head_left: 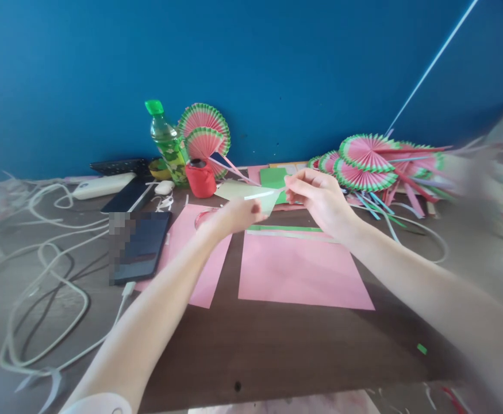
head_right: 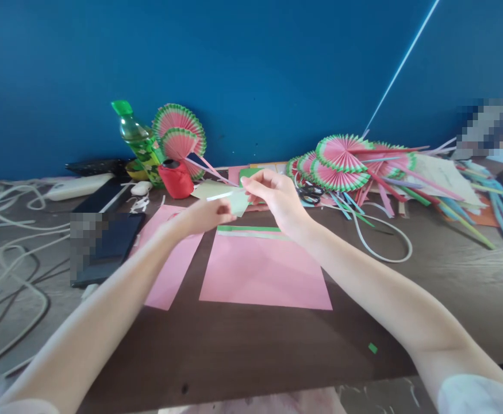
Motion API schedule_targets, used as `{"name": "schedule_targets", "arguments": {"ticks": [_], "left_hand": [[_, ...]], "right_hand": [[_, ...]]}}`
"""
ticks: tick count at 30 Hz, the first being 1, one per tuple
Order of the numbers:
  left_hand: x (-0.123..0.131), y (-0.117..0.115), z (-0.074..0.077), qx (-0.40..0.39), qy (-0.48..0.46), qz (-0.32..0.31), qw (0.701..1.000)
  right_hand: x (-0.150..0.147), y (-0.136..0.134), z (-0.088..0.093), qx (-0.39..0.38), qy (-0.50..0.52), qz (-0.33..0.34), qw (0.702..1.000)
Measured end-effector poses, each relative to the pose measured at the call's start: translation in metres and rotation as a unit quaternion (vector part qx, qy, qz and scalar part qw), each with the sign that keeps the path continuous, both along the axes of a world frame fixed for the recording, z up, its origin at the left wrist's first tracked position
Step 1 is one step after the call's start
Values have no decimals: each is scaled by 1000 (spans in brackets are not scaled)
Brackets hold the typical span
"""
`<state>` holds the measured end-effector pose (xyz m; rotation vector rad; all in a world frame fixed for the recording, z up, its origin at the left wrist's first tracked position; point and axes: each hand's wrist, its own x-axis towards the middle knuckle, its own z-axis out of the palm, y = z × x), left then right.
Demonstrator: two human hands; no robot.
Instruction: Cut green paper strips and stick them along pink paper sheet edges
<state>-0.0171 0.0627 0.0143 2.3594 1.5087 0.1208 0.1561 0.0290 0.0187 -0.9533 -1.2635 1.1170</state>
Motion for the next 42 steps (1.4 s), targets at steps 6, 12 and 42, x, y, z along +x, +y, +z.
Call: {"name": "schedule_targets", "arguments": {"ticks": [6,12,42], "left_hand": [[7,1,-21,-35,43,-48,997],[-2,3,-1,-100,135,-19,986],[-28,16,17,-113,-110,-72,985]], "right_hand": [[-1,1,0,-36,9,7,999],[1,6,-4,-47,-6,38,998],[19,21,-13,-48,-340,-26,939]]}}
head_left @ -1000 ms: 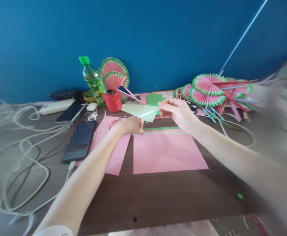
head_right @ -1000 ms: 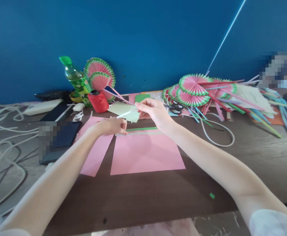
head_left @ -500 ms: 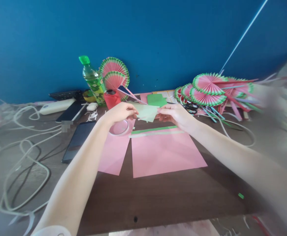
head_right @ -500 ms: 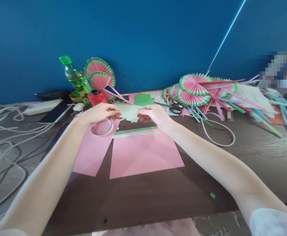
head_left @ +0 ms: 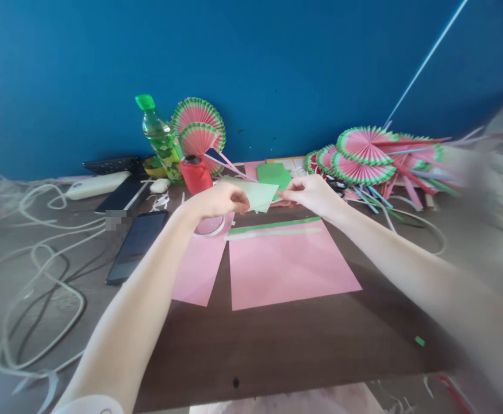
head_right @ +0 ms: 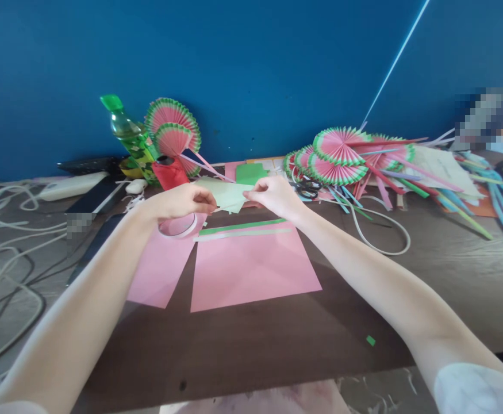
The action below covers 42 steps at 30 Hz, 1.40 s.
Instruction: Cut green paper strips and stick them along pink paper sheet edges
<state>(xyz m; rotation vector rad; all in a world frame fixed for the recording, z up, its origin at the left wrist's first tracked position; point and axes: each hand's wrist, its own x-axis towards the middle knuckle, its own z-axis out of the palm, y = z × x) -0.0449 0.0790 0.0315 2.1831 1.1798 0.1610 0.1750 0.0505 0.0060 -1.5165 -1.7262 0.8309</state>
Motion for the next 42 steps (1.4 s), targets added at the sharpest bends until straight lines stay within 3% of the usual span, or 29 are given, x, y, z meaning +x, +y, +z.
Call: {"name": "schedule_targets", "arguments": {"ticks": [5,9,12,23,35,42], "left_hand": [[9,-7,0,-3,27,-10,1000],[20,-12,-7,0,70,-26,997],[26,-13,-16,16,92,-37,995],[36,-19,-22,42,104,-46,993],[40,-24,-21,44,138,-45,988],[41,-25,-21,44,152,-42,986]], "right_hand": [[3,-4,9,-22,-203,48,978],[2,-8,13,-36,-356,77,931],[3,-9,15,-65,-406,91,907],[10,-8,19,-133,-400,178,889],[10,-8,15,-127,-442,208,863],[10,-6,10,-133,-418,200,876]]}}
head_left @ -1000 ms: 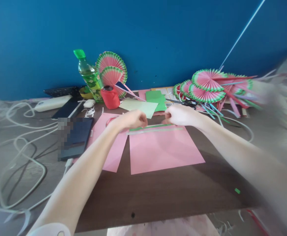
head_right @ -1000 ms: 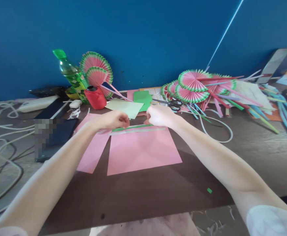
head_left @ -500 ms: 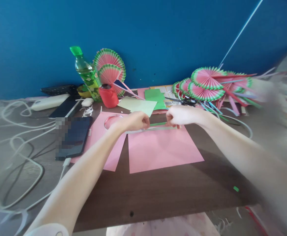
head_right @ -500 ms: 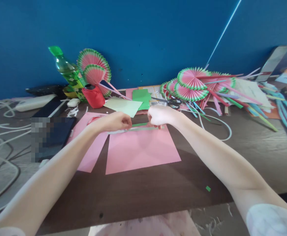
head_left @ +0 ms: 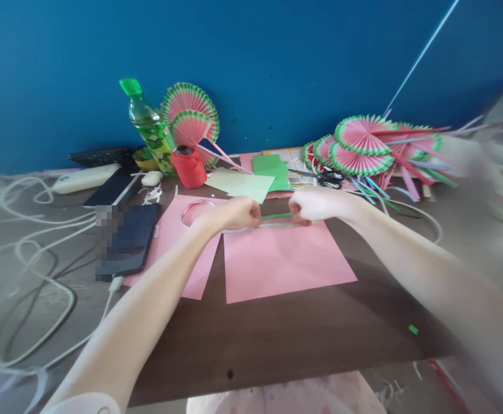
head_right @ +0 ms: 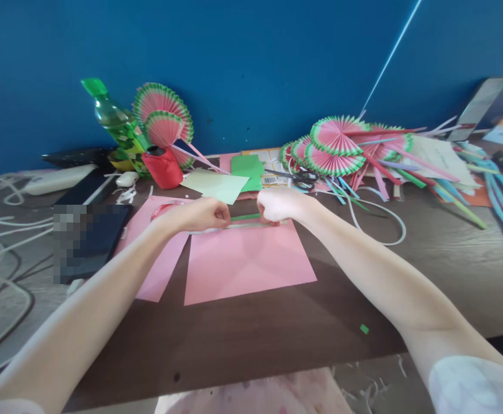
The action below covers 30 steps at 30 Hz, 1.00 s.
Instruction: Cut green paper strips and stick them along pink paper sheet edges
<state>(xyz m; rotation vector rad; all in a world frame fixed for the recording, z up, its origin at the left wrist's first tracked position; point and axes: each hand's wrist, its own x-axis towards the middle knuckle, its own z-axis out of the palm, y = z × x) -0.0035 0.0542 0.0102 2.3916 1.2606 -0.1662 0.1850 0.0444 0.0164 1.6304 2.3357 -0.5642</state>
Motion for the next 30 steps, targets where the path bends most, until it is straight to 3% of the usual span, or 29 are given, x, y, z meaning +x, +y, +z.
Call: {"name": "schedule_targets", "arguments": {"ticks": [18,30], "left_hand": [[3,-6,2,8,-4,6,1000],[7,-9,-1,15,4,53,998]], "right_hand": [[-2,0,1,-3,-31,4,1000],[-3,-1,2,0,-42,3,999]]}}
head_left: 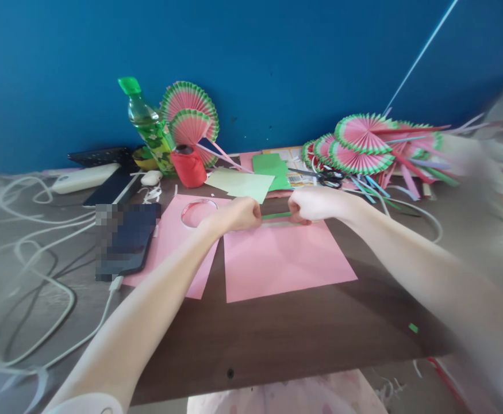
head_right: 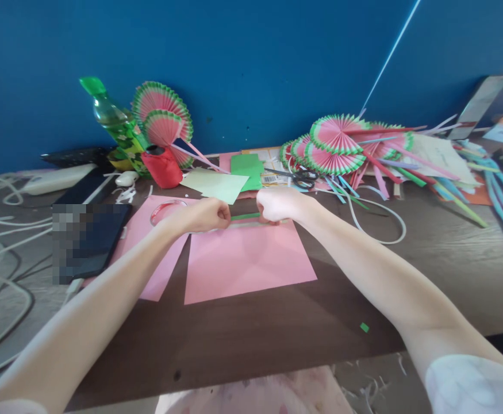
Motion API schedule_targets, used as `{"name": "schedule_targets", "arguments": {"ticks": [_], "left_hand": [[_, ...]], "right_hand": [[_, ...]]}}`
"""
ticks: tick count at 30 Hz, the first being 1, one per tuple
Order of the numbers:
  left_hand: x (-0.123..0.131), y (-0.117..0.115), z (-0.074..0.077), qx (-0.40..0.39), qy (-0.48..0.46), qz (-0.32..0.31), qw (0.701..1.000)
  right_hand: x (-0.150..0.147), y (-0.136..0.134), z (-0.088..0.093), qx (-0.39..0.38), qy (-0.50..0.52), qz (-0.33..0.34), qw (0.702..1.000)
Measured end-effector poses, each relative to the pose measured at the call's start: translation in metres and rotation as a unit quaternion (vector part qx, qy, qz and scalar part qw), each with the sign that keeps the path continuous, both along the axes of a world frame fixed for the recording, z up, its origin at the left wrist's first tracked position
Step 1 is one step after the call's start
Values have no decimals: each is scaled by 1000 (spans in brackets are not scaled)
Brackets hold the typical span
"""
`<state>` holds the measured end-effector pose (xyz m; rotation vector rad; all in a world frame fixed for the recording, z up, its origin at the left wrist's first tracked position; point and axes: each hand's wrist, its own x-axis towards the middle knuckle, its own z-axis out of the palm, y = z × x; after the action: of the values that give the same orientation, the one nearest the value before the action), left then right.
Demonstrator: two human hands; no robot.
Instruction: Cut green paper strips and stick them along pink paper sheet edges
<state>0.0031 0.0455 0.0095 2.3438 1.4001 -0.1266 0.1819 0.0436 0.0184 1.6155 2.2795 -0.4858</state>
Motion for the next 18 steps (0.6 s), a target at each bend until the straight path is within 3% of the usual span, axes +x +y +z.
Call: {"name": "schedule_targets", "arguments": {"ticks": [4,18], "left_hand": [[0,1,-2,-4,2,5,1000],[-3,4,-4,-19,-4,-13,1000]], "right_hand": [[0,0,0,-2,-6,0,1000],[12,16,-7,-139,89,-27,986]]}}
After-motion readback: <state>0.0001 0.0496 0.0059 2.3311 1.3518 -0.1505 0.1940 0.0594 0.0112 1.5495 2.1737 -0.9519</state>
